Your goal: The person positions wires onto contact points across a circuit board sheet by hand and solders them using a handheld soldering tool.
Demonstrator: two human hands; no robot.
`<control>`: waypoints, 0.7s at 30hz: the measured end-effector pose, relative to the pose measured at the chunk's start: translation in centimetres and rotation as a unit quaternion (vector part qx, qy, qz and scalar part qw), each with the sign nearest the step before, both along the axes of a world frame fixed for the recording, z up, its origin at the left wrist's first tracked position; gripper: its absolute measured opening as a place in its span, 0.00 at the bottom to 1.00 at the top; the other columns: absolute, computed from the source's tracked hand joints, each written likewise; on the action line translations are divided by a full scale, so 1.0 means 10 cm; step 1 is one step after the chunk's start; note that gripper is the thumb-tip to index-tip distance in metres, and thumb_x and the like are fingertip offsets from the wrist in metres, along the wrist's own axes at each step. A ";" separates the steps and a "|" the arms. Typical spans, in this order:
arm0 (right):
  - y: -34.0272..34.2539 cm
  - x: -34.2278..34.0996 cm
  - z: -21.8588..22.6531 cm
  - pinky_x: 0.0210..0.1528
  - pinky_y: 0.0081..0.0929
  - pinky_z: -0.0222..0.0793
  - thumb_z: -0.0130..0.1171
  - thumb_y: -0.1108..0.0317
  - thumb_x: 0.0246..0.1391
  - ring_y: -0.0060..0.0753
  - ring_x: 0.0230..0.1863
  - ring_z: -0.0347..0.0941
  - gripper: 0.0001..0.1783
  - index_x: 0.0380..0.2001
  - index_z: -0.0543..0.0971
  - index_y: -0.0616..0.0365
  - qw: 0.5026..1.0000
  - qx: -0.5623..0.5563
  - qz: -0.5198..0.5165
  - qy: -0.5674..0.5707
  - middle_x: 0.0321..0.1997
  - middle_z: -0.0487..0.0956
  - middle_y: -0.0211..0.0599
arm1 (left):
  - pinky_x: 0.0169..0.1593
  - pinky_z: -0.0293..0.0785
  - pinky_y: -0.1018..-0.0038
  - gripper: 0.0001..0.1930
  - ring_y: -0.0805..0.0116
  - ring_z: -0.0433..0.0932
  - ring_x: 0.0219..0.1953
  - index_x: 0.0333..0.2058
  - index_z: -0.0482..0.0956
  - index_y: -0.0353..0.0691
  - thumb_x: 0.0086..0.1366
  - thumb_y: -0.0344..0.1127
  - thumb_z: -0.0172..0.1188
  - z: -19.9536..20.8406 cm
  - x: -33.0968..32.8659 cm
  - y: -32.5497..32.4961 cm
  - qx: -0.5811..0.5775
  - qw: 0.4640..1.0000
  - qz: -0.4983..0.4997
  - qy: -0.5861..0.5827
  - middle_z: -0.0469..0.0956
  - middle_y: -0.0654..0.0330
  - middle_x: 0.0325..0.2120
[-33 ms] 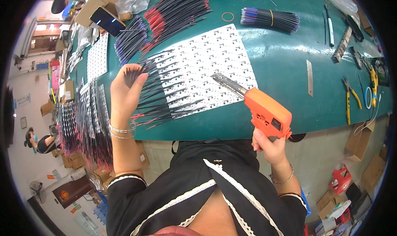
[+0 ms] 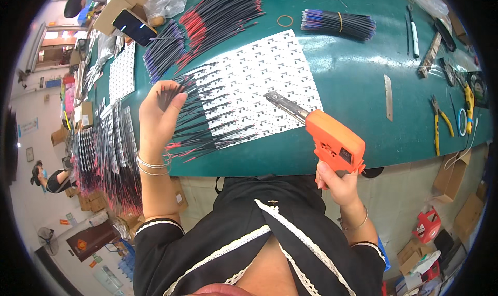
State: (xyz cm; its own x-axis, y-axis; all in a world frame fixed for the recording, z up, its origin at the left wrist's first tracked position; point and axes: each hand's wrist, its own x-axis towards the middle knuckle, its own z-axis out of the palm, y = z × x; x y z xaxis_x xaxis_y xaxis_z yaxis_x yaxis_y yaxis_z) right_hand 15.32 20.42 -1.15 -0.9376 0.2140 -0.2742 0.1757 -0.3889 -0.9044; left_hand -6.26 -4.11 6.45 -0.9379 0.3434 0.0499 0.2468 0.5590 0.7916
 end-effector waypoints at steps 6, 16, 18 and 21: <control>0.03 0.00 0.03 0.14 0.14 0.61 0.53 0.71 0.50 0.17 0.14 0.65 0.14 0.39 0.68 0.67 1.000 -0.020 0.019 0.000 0.17 0.70 0.30 | 0.32 0.68 0.70 0.04 0.55 0.73 0.28 0.29 0.74 0.34 0.52 0.24 0.56 -0.18 0.18 0.26 -0.076 0.986 -0.142 0.042 0.73 0.52 0.24; -0.01 0.09 -0.01 0.15 0.14 0.63 0.55 0.73 0.48 0.15 0.16 0.64 0.18 0.43 0.68 0.66 0.997 0.028 0.067 -0.037 0.22 0.71 0.31 | 0.28 0.68 0.83 0.06 0.80 0.73 0.22 0.25 0.76 0.33 0.46 0.24 0.61 -0.67 0.33 0.34 -0.093 0.986 -0.075 -0.115 0.77 0.60 0.18; -0.04 0.06 0.01 0.15 0.13 0.63 0.55 0.73 0.48 0.14 0.16 0.64 0.18 0.44 0.67 0.66 0.996 0.022 0.069 -0.050 0.22 0.71 0.30 | 0.28 0.68 0.83 0.06 0.80 0.74 0.22 0.25 0.76 0.33 0.45 0.25 0.61 -0.68 0.34 0.35 -0.094 0.986 -0.073 -0.114 0.77 0.60 0.18; -0.06 0.03 0.02 0.16 0.13 0.63 0.55 0.73 0.48 0.14 0.16 0.64 0.19 0.45 0.67 0.66 0.995 0.017 0.072 -0.070 0.22 0.71 0.30 | 0.28 0.68 0.82 0.06 0.80 0.74 0.22 0.25 0.76 0.33 0.45 0.25 0.61 -0.73 0.34 0.34 -0.095 0.987 -0.076 -0.102 0.77 0.60 0.19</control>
State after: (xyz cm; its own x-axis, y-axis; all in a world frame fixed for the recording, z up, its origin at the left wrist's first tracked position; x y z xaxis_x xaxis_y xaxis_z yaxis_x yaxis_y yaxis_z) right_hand 15.62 19.79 -1.00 -0.9127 0.0917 -0.3983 0.3518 -0.3198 -0.8798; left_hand -2.89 -0.71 -0.83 -0.8587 0.4659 -0.2134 0.1852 0.6704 0.7185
